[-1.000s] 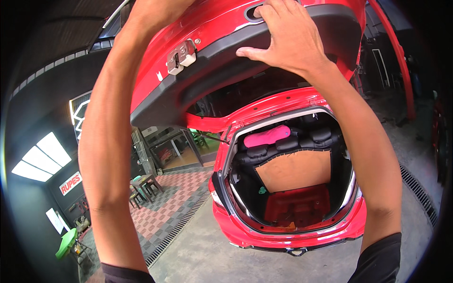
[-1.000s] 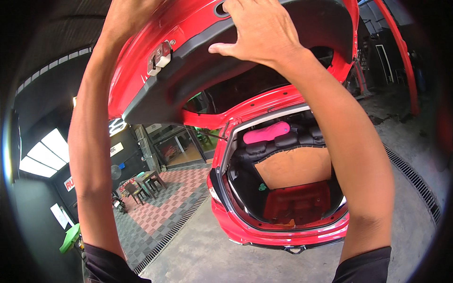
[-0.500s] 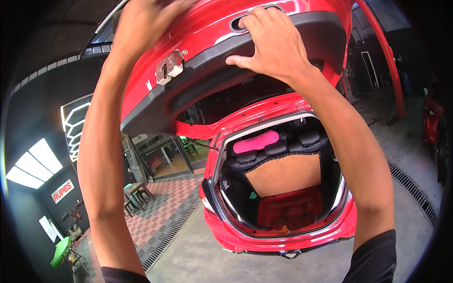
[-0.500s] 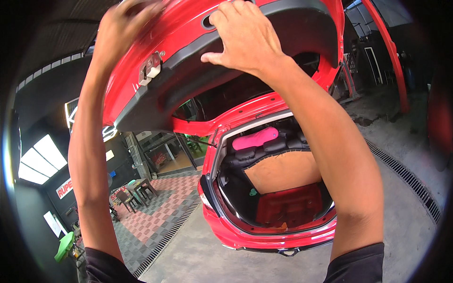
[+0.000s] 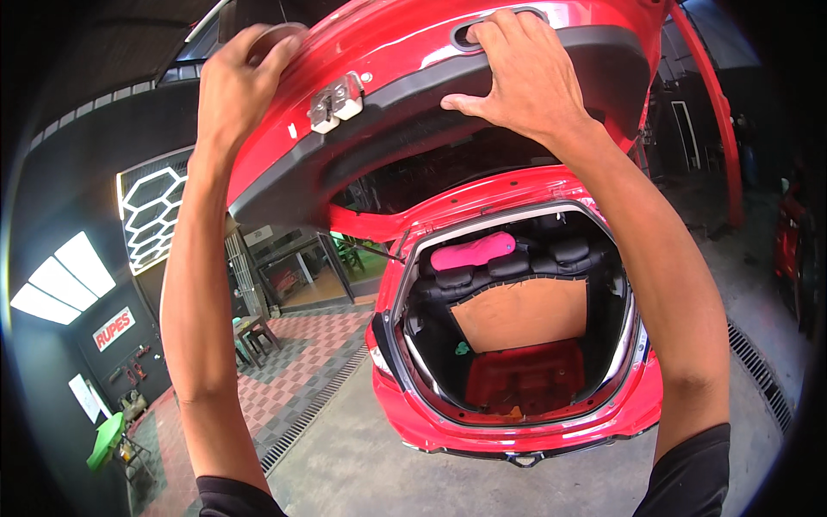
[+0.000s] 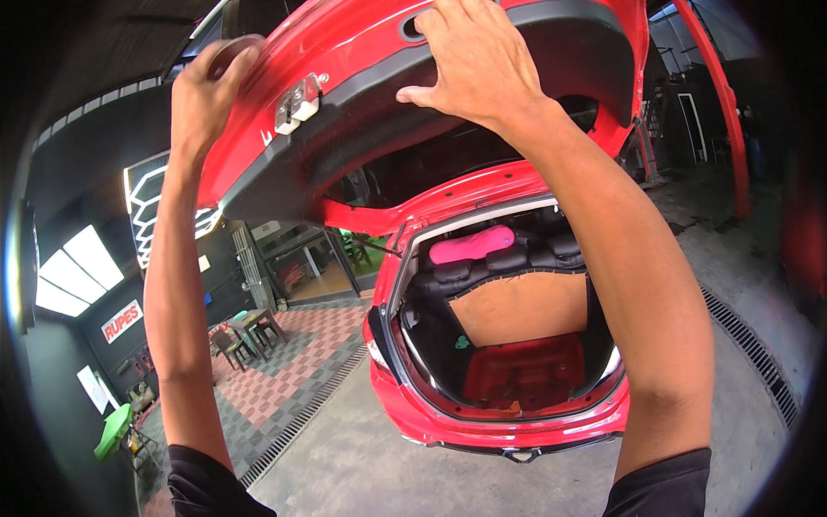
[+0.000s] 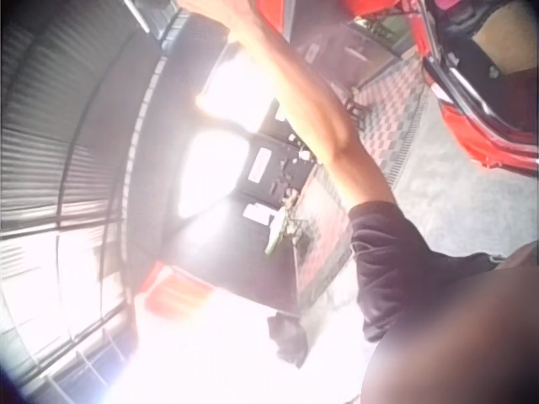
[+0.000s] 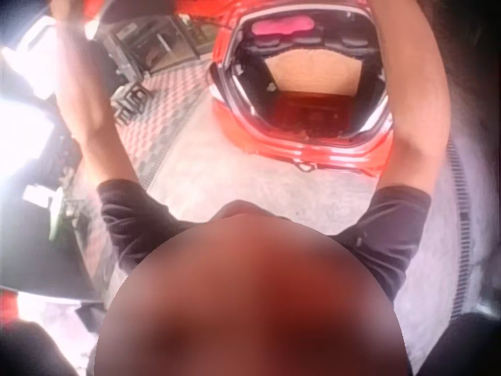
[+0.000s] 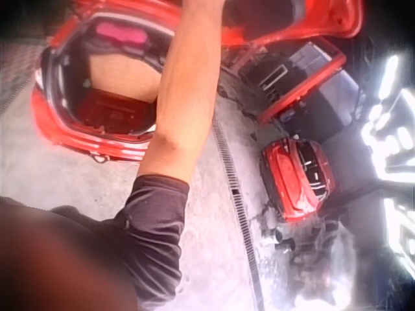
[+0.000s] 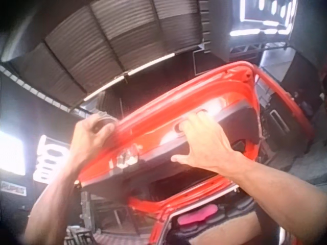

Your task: The person sands the inner surface of a red car trunk lid using a sanding pad. They work along the edges and around the latch area, then close the trunk and walk away while holding the sanding pad.

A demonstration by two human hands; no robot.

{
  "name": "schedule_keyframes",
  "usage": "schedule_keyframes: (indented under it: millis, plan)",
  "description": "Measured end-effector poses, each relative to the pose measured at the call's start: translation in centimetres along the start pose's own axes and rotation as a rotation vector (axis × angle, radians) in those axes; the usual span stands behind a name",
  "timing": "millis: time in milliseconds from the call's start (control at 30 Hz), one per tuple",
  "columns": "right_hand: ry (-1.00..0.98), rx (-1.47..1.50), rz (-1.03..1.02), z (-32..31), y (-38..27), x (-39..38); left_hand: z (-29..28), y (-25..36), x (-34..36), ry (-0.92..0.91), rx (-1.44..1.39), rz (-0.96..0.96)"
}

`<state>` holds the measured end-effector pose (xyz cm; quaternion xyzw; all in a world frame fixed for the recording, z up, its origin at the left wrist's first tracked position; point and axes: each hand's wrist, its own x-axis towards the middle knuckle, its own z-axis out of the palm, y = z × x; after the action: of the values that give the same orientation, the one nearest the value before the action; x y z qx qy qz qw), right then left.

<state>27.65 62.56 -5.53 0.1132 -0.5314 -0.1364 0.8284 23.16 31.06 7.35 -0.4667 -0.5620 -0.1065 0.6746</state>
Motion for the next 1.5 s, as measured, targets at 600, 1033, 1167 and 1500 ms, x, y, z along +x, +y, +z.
schedule_keyframes:
  millis: [600, 1033, 1167, 1500]
  plan:
    - [-0.002, -0.069, 0.011, 1.8, 0.3, -0.1, 2.6, 1.6, -0.1, 0.219, -0.061, 0.096]
    - [0.01, -0.065, 0.03, 1.9, 0.5, -0.3, 4.3, 2.5, 2.0, 0.315, 0.132, 0.356]
    - [0.025, -0.047, 0.005, 1.8, 1.6, -0.4, 4.0, 1.3, 0.8, 0.338, 0.073, 0.319]
    - [0.005, -0.028, -0.005, 2.0, 1.9, -0.4, 5.0, 2.6, 1.2, 0.348, 0.083, 0.269]
